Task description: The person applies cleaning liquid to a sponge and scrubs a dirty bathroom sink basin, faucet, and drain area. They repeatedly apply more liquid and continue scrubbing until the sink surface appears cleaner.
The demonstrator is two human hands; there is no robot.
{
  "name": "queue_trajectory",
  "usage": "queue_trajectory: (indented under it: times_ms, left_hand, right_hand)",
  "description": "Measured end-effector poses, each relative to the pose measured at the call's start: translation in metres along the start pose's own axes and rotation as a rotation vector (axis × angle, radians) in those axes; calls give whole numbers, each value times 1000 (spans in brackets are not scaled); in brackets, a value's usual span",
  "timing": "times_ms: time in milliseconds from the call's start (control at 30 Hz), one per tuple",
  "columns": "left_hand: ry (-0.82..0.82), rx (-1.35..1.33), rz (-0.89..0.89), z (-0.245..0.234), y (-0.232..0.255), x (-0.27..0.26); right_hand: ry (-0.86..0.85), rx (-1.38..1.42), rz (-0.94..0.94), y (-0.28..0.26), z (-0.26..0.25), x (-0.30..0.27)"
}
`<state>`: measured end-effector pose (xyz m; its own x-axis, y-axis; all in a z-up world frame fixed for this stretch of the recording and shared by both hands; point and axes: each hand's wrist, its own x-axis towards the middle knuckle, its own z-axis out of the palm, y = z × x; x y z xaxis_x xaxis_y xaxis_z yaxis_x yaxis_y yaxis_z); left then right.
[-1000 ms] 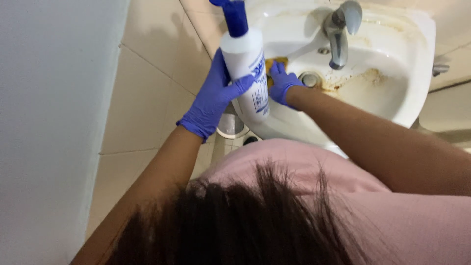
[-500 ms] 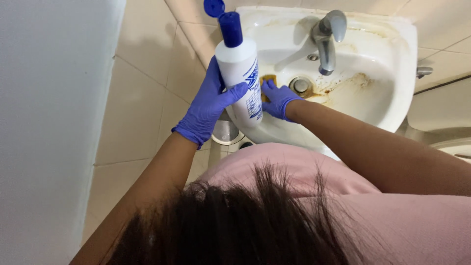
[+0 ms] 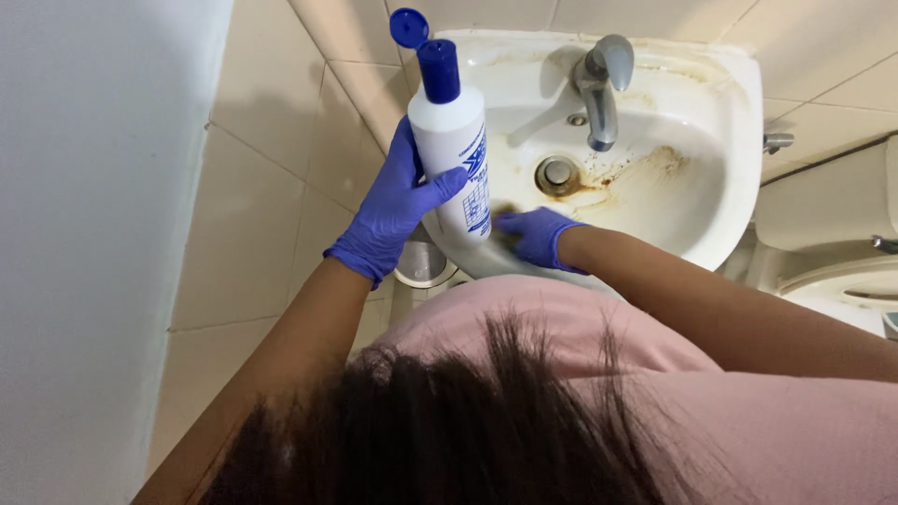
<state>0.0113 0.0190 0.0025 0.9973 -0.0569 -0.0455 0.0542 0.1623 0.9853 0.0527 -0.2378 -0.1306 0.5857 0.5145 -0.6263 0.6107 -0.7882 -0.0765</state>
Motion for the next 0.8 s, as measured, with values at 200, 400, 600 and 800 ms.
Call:
queue_trajectory:
  times_ms: [200, 400, 600, 800]
  left_hand:
    - [-43, 10, 6, 2, 10, 1]
    - [-33, 2, 46, 14, 5, 3]
    - [-59, 19, 76, 20, 0, 3]
    - [-33, 53, 93, 30, 9, -2]
  right_hand:
    - [204, 500, -338, 61, -30, -63]
    - [408, 101, 561, 144, -67, -80]
    - [584, -103, 166, 112, -95, -71]
    - [409, 54, 223, 112, -92, -96]
